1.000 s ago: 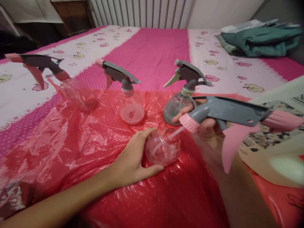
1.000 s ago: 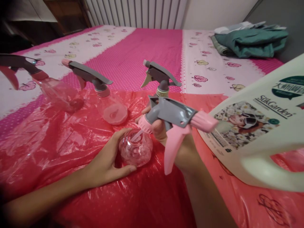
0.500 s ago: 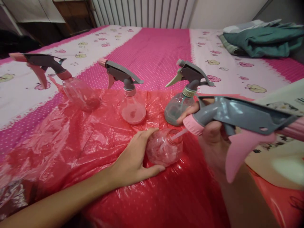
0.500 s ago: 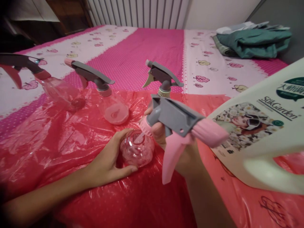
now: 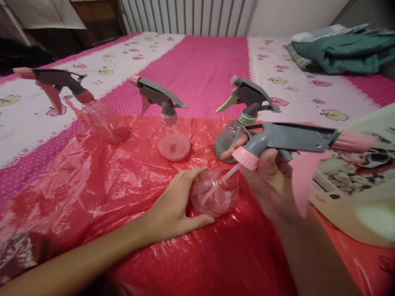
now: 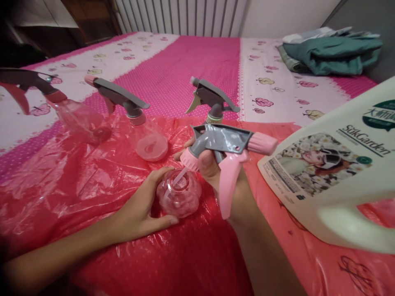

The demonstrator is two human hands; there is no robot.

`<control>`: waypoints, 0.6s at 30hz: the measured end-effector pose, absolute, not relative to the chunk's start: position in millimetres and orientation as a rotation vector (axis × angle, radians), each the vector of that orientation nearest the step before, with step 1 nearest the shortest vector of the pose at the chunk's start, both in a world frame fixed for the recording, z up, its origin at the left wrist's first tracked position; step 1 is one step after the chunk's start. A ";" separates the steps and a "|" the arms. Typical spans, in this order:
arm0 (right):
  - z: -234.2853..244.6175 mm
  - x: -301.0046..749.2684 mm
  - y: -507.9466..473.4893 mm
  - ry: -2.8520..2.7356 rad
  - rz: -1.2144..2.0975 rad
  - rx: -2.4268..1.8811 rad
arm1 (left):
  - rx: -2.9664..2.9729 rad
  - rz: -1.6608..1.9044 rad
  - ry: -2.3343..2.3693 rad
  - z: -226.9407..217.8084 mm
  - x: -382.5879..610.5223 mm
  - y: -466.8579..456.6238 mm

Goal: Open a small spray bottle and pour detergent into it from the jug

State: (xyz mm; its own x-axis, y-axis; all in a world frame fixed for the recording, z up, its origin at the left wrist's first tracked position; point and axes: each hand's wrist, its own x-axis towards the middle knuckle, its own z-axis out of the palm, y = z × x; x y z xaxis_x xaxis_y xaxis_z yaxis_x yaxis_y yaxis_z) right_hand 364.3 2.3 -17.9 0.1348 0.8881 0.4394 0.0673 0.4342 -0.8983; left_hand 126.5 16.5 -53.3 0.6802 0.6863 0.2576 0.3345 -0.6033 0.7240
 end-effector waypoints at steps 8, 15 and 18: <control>-7.3 367.1 -1.6 -1.328 0.681 -0.968 | 2.223 0.695 0.788 -55.2 124.3 15.9; -7.6 371.5 5.2 -1.285 0.727 -0.848 | 2.216 0.679 0.793 -54.7 124.4 16.3; -11.9 375.0 8.0 -1.260 0.751 -0.788 | 2.207 0.668 0.797 -54.8 124.5 16.3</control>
State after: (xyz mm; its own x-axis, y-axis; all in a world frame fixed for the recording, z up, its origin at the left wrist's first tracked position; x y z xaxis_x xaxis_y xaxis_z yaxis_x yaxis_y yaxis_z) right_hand 375.0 8.0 -11.9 0.1508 0.8409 0.5197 -0.0568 0.5322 -0.8447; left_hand 124.5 16.3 -54.8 0.6797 0.6978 0.2263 0.3442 -0.5757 0.7417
